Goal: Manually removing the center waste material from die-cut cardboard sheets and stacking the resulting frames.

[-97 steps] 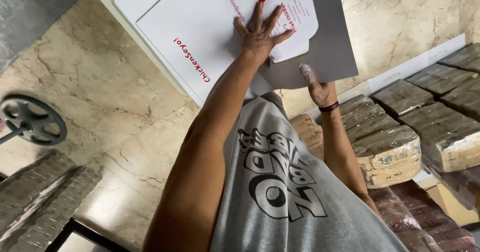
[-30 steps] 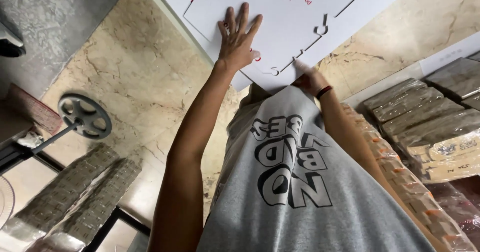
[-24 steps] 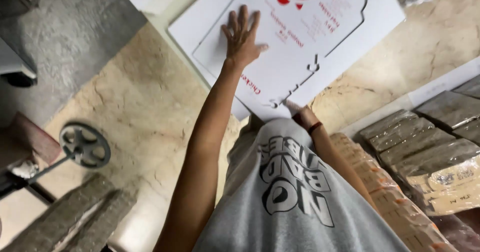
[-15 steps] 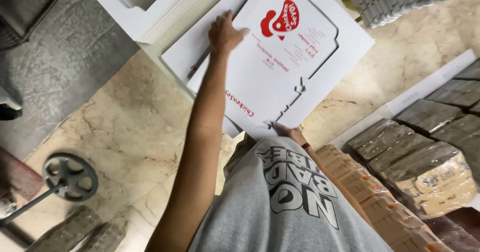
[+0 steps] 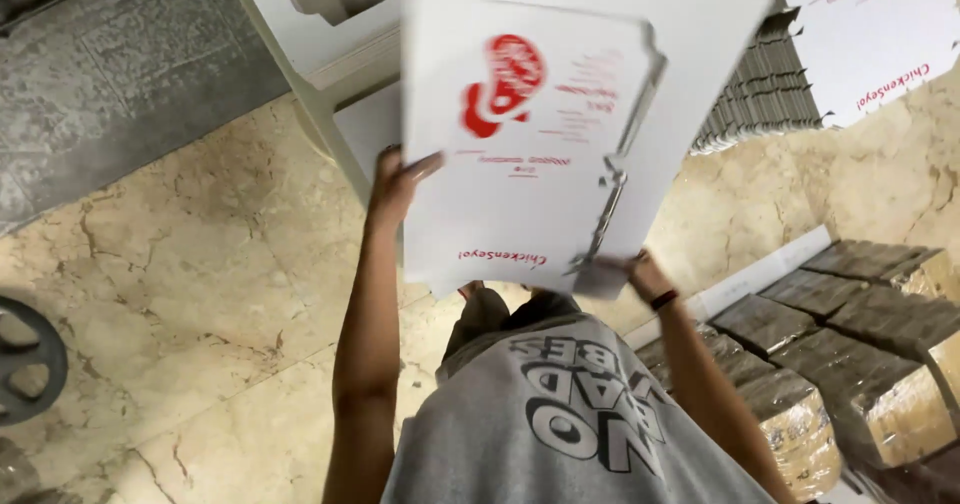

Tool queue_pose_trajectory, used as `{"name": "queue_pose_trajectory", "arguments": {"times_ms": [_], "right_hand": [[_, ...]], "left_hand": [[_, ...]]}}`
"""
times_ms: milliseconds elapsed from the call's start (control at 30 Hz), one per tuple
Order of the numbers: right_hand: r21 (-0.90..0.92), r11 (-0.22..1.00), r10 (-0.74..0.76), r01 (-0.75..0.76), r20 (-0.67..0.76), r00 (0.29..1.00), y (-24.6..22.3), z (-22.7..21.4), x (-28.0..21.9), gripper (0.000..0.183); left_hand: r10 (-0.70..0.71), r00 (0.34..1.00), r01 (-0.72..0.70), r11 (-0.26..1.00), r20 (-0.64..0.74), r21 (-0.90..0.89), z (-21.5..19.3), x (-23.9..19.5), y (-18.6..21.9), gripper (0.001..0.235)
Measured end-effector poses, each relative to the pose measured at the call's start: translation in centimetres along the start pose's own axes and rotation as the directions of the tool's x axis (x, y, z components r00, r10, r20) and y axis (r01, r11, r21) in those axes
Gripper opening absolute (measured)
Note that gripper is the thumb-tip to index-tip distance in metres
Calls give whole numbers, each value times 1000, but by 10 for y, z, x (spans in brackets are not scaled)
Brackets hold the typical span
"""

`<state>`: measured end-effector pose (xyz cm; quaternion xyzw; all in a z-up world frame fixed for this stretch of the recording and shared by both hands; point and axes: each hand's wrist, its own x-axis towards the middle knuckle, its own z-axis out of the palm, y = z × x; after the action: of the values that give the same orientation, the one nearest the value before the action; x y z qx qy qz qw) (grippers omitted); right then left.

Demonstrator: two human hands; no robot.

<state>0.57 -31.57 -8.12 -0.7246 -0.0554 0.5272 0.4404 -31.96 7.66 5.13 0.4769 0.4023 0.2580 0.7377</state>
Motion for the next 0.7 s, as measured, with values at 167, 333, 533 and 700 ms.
{"name": "queue_pose_trajectory", "arguments": {"times_ms": [167,333,533,700], "right_hand": [[-896,-25,-640,443,355,682,-148,-72,83,21],[-284,920,-244,270,125,962,-228,-25,125,49],[-120,985,-121,127,59,991,-159,14,127,36],[-154,985,-68,73,38,997,-181,30,127,45]], "left_hand": [[-118,803,-303,764,-585,-570,20,-114,-68,18],[-527,795,178,676,-300,-715,94,-152,-176,31],[-683,654,240,596,-326,-767,139,-149,-219,41],[-626,732,120,507,-269,-853,140,-159,-235,17]]}}
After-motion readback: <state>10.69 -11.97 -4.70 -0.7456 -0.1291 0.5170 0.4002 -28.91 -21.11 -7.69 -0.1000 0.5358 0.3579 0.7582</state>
